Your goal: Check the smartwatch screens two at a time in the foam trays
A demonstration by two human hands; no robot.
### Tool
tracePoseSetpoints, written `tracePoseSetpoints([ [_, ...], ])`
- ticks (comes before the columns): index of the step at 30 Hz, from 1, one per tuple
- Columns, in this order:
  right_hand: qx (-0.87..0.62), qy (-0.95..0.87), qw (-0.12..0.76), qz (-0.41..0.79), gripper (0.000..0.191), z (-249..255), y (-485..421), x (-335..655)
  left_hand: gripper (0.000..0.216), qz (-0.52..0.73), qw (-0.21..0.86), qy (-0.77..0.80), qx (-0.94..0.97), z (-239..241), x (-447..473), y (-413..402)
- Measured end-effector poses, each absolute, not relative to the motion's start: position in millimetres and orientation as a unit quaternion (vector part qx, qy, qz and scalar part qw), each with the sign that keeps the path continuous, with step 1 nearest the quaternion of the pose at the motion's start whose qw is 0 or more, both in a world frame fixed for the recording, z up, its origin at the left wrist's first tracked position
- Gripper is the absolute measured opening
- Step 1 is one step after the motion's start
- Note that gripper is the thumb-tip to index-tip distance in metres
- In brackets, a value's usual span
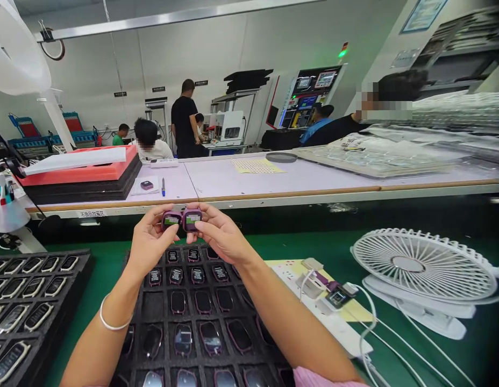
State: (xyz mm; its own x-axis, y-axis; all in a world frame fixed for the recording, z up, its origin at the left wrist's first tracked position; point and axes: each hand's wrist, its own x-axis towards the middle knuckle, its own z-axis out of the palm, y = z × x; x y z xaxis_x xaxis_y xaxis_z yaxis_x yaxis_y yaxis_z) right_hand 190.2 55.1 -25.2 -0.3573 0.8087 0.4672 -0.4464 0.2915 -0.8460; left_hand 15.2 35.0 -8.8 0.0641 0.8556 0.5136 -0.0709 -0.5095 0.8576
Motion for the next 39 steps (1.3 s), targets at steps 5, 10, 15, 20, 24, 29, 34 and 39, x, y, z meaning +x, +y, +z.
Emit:
tracePoseSetpoints([
  [5,-0.157,-0.598,0.542,0.569,0.035,-32,51,194,0.040,0.604,0.396,0.324,0.611,-16,17,33],
  [10,-0.172,-0.586,0.553,0.567,0.038,-38,52,194,0.043,0.592,0.421,0.318,0.609,-24,18,34],
  [15,-0.191,-0.578,0.562,0.560,0.030,-43,57,192,0.037,0.586,0.427,0.327,0.605,-27,18,36],
  [20,-0.192,-0.587,0.559,0.553,0.029,-47,57,193,0.036,0.587,0.434,0.329,0.599,-29,18,37],
  [24,-0.187,-0.599,0.552,0.548,0.036,-48,57,194,0.036,0.591,0.438,0.326,0.594,-32,16,38],
  [29,-0.190,-0.596,0.548,0.556,0.040,-48,59,194,0.037,0.588,0.443,0.332,0.590,-33,16,39],
  [34,-0.198,-0.587,0.547,0.563,0.039,-48,58,193,0.037,0.585,0.446,0.339,0.587,-33,17,40],
  [39,-0.208,-0.580,0.546,0.568,0.037,-49,59,194,0.035,0.584,0.473,0.337,0.567,-37,18,43],
])
